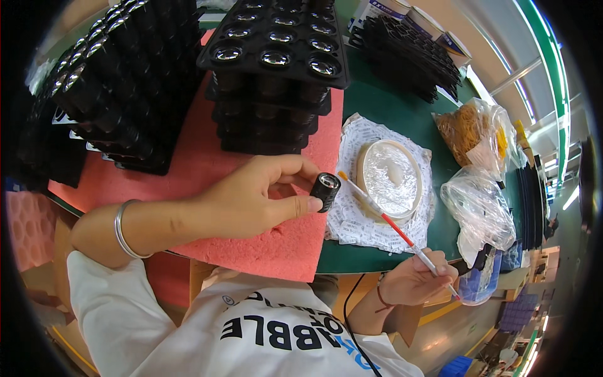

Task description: Applying adhesive to lens components using a brush and then stacking and packaging the trays.

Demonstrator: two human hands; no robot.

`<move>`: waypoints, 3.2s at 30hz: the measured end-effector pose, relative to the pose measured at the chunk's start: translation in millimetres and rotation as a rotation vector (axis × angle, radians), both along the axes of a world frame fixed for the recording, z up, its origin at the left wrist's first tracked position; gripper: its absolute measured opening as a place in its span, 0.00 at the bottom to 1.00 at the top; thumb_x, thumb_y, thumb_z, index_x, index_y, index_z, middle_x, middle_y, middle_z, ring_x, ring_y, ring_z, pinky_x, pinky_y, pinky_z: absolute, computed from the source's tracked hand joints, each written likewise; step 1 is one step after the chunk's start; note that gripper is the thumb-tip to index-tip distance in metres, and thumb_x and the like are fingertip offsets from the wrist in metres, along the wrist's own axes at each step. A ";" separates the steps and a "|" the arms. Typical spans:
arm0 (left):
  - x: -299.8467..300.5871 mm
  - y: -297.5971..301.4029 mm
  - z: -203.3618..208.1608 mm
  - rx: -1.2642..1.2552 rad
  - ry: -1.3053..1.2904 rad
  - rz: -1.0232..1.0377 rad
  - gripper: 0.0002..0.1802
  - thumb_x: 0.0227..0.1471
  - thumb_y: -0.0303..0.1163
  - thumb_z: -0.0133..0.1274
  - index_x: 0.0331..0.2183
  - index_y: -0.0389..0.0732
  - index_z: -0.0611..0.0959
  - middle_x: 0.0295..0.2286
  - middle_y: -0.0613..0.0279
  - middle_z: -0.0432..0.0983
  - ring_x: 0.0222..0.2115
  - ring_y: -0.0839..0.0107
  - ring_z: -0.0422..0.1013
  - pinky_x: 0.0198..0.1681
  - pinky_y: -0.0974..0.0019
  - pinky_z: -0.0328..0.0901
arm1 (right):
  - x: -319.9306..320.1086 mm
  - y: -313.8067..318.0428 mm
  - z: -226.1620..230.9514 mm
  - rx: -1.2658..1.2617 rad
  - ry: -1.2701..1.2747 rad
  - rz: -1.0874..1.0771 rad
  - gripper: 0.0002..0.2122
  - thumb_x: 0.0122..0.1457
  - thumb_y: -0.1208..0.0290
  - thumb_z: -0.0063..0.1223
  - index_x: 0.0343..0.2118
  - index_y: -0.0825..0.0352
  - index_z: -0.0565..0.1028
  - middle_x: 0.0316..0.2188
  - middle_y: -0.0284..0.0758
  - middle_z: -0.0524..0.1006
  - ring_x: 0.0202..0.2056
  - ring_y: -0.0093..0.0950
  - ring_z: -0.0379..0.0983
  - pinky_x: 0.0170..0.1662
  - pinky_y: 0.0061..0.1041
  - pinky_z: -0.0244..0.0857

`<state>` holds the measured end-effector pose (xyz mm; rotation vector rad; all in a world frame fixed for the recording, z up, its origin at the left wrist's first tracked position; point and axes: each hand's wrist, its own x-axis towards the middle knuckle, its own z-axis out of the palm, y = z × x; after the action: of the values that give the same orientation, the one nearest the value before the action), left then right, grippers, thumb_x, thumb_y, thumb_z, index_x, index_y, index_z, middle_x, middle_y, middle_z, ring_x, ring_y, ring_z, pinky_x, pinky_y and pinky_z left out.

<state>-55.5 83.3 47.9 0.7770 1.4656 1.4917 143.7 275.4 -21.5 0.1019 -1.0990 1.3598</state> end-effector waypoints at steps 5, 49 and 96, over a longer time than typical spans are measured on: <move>10.6 -16.7 32.7 -0.030 0.696 -0.002 0.14 0.40 0.29 0.58 0.34 0.39 0.77 0.27 0.65 0.74 0.25 0.78 0.70 0.27 0.76 0.64 | -2.4 -0.2 3.2 -0.052 0.016 -0.083 0.11 0.61 0.64 0.35 0.22 0.60 0.57 0.19 0.26 0.56 0.22 0.17 0.53 0.28 0.17 0.47; -156.6 -241.8 116.1 -1.170 1.170 0.793 0.42 0.38 0.58 0.53 0.41 0.27 0.72 0.40 0.40 0.69 0.43 0.55 0.66 0.48 0.65 0.57 | -15.7 -19.1 19.6 0.003 -0.142 -0.416 0.14 0.62 0.63 0.31 0.22 0.65 0.59 0.16 0.29 0.52 0.21 0.19 0.48 0.25 0.18 0.42; -145.0 -134.2 175.7 -1.065 1.358 0.605 0.38 0.40 0.63 0.46 0.24 0.31 0.80 0.23 0.50 0.74 0.26 0.64 0.71 0.37 0.66 0.63 | -14.5 -18.9 18.5 0.074 -0.151 -0.433 0.13 0.62 0.64 0.31 0.24 0.65 0.61 0.15 0.31 0.57 0.19 0.19 0.52 0.23 0.18 0.45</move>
<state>-200.6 -50.9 223.7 0.6238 3.2655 0.0852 129.2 256.5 -3.0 -0.1793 -1.2152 0.9497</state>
